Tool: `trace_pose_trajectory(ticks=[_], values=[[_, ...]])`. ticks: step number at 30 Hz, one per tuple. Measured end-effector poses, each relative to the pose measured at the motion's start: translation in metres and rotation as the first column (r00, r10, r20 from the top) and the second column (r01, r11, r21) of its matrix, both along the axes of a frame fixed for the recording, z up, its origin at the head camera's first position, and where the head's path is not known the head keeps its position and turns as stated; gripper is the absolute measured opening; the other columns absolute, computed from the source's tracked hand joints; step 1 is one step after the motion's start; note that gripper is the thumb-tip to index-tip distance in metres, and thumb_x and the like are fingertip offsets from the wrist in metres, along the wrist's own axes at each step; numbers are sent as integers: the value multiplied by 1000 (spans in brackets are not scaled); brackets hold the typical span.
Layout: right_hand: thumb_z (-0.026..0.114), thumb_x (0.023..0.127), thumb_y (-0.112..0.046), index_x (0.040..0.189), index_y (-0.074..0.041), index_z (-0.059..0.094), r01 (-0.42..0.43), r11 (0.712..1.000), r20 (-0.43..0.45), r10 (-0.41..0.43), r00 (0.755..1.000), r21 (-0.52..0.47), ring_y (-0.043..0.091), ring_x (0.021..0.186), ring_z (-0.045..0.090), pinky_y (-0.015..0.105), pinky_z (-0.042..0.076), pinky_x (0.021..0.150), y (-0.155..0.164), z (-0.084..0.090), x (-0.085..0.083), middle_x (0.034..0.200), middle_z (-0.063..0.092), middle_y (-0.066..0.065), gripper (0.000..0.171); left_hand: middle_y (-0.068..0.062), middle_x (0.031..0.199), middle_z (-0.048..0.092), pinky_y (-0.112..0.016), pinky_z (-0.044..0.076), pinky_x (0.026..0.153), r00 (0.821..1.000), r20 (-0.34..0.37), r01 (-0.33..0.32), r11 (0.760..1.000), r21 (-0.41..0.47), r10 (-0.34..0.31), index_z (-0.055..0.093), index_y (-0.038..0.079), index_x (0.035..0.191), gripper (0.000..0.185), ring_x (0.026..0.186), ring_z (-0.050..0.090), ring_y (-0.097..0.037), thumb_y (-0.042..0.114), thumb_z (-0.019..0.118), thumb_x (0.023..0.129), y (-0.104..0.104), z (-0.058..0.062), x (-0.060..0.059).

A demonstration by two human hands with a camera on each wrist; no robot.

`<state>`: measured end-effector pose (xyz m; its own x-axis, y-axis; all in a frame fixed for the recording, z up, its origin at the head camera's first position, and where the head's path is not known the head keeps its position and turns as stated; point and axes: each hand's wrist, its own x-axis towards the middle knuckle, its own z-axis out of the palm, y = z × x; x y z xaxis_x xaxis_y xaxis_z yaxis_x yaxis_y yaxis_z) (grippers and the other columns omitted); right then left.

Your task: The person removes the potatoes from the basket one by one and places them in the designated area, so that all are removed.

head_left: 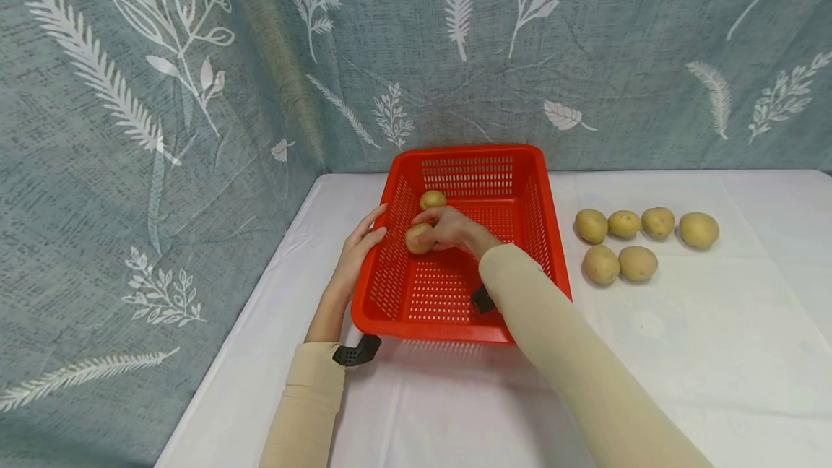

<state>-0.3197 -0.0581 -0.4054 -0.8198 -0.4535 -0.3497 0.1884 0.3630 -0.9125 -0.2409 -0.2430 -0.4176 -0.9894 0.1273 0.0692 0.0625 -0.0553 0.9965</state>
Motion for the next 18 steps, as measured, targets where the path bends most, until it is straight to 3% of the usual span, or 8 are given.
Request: trace_pose_trajectory(ticks=[18], values=[[72, 86, -10, 126, -3, 59, 26, 1000, -32, -26, 999, 10, 28, 105, 57, 38, 52, 84, 2, 6, 3, 124, 52, 16, 43, -22, 130, 42, -28, 50, 79, 1000, 0, 10, 1000, 29, -10, 32, 15, 150, 49, 107, 53, -26, 17, 43, 102, -2, -2, -2]])
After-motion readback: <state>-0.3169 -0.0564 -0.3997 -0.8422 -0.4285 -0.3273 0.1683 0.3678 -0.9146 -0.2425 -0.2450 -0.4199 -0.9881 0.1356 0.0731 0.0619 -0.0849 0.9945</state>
